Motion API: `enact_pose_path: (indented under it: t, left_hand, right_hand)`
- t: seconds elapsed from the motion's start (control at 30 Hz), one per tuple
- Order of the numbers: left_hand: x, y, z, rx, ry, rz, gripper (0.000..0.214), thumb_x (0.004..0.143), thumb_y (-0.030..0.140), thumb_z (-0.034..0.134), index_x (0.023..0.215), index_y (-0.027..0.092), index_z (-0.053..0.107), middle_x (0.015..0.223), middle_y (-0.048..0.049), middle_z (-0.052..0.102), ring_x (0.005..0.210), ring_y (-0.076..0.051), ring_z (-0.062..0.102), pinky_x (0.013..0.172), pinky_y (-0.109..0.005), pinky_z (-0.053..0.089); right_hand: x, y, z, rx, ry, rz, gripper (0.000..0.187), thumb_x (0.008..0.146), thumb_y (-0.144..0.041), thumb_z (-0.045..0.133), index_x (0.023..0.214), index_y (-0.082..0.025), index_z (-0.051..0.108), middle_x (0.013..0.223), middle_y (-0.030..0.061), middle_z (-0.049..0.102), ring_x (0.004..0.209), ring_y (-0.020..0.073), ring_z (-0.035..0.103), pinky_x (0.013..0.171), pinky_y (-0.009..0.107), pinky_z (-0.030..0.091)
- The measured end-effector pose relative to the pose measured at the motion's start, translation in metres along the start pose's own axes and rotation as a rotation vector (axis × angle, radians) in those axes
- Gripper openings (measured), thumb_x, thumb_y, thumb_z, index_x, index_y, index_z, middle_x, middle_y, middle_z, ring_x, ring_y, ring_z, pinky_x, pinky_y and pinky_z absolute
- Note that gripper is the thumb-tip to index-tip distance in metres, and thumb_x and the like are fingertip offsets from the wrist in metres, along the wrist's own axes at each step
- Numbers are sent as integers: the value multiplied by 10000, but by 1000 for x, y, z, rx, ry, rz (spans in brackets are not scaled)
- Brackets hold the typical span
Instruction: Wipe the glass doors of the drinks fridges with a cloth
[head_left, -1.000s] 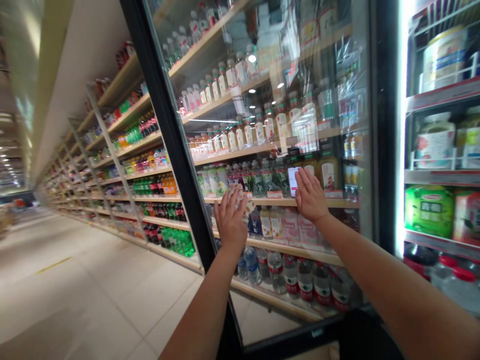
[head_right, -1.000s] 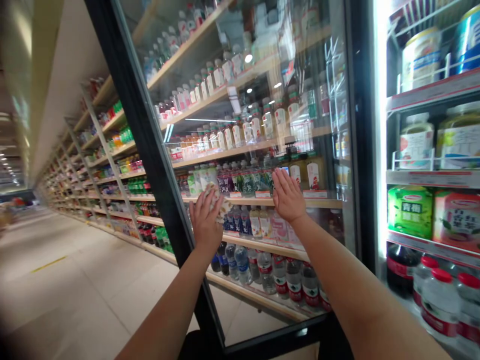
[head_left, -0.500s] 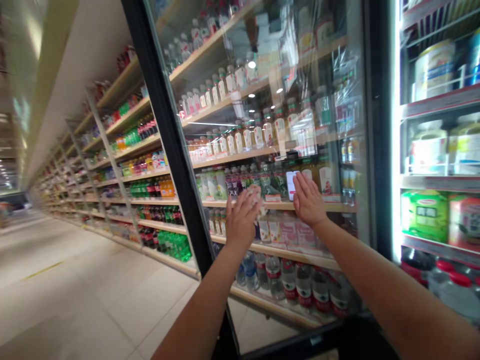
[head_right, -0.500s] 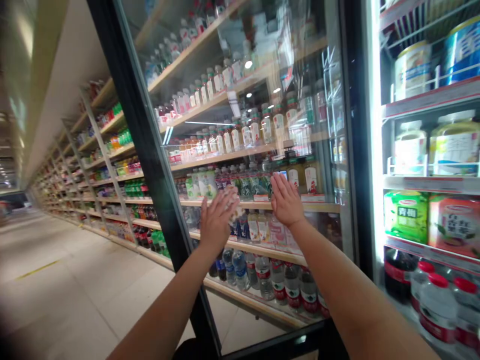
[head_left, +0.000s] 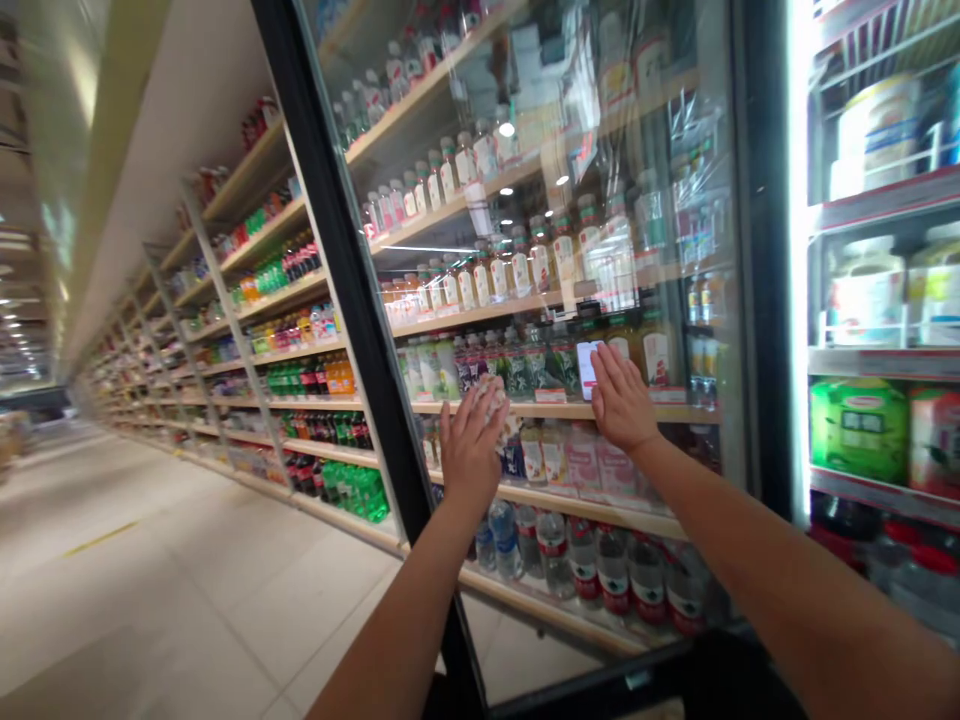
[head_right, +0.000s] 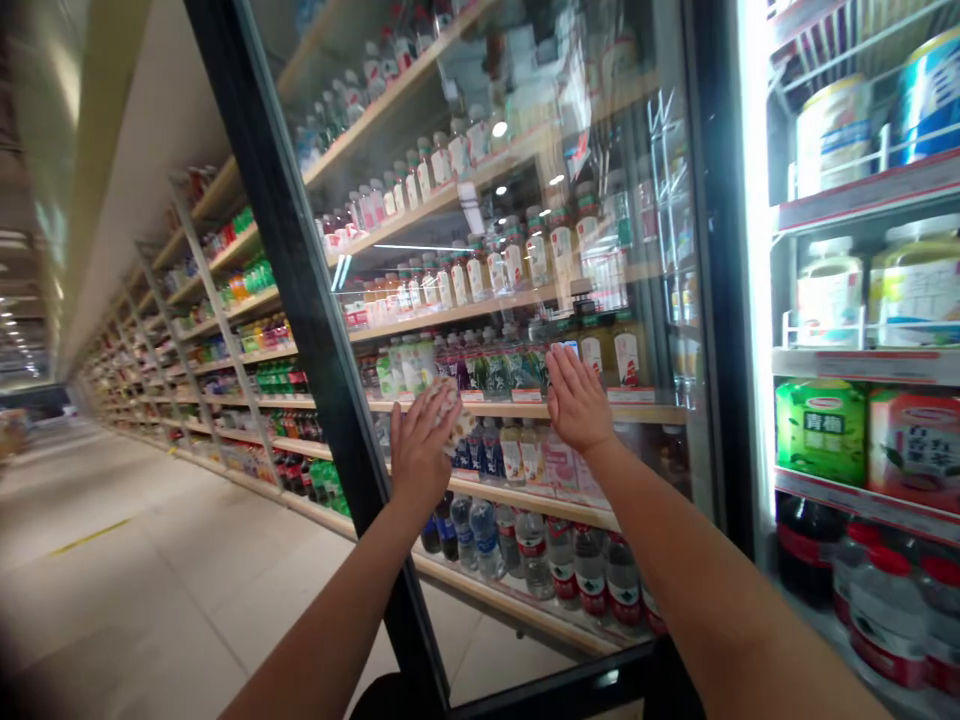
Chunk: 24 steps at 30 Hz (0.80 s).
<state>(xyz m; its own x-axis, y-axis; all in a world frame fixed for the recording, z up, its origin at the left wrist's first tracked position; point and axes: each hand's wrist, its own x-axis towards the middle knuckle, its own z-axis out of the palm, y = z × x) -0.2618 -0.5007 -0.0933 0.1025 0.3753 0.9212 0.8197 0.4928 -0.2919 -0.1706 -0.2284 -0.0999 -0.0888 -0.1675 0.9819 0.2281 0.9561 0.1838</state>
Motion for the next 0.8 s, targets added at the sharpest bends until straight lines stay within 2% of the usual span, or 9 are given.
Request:
enact_pose_path:
  t: [0.1, 0.17, 0.3, 0.4, 0.53, 0.6, 0.7, 0.8]
  left_hand:
    - [17, -9, -4, 3, 52, -70, 692, 819, -30, 465, 1434, 269, 568, 1580, -55, 487, 1544, -229, 312, 1285, -539, 131]
    - [9, -6, -2, -7, 51, -72, 696, 827, -26, 463, 1458, 255, 545, 1597, -70, 462, 1562, -227, 268, 1284, -532, 143]
    - [-26, 16, 9, -44, -41, 95, 563, 918, 9, 446, 1416, 241, 571, 1557, -54, 516, 1564, -190, 260, 1294, -480, 153]
    - [-26, 19, 11, -47, -86, 149, 516, 943, 22, 449, 1379, 257, 593, 1533, -25, 545, 1533, -182, 333, 1301, -480, 114]
    - [7, -3, 2, -20, 9, 12, 640, 864, -25, 460, 1413, 281, 579, 1567, -28, 506, 1532, -214, 338, 1295, -526, 107]
    - [12, -12, -2, -14, 69, -95, 709, 812, -35, 481, 1444, 278, 560, 1596, -49, 466, 1549, -233, 301, 1292, -534, 126]
    - [-4, -8, 2, -13, 113, -152, 743, 801, -45, 476, 1486, 239, 520, 1630, -88, 408, 1576, -238, 227, 1288, -520, 157]
    - [-25, 13, 11, -40, 26, 5, 633, 886, -17, 442, 1465, 223, 529, 1608, -85, 445, 1580, -221, 216, 1288, -506, 176]
  right_hand:
    - [0, 0, 0, -2, -5, 2, 726, 1011, -211, 399, 1658, -179, 70, 1618, 157, 426, 1529, 271, 359, 1211, 481, 350]
    - [0, 1, 0, -4, -4, -3, 723, 1010, -211, 402, 1657, -173, 81, 1617, 160, 426, 1528, 272, 359, 1212, 478, 349]
    - [0, 1, -1, -18, 8, -17, 728, 1007, -206, 409, 1657, -166, 84, 1609, 162, 438, 1528, 272, 360, 1207, 473, 353]
    - [1, 0, -1, -21, 2, -9, 741, 1003, -203, 410, 1658, -175, 63, 1609, 156, 442, 1529, 270, 357, 1204, 478, 357]
    - [1, -1, -1, -29, -2, -15, 749, 999, -198, 418, 1657, -170, 61, 1603, 160, 449, 1531, 269, 353, 1200, 478, 363]
    - [0, 0, -1, -31, -4, -14, 738, 1001, -201, 414, 1657, -165, 77, 1606, 163, 443, 1531, 270, 353, 1202, 478, 362]
    - [0, 1, 0, -15, -15, 5, 710, 1008, -210, 399, 1655, -164, 108, 1619, 162, 422, 1534, 267, 348, 1216, 481, 346]
    - [0, 1, -1, -2, -10, 5, 694, 1009, -214, 397, 1651, -164, 138, 1618, 162, 425, 1539, 264, 337, 1221, 482, 342]
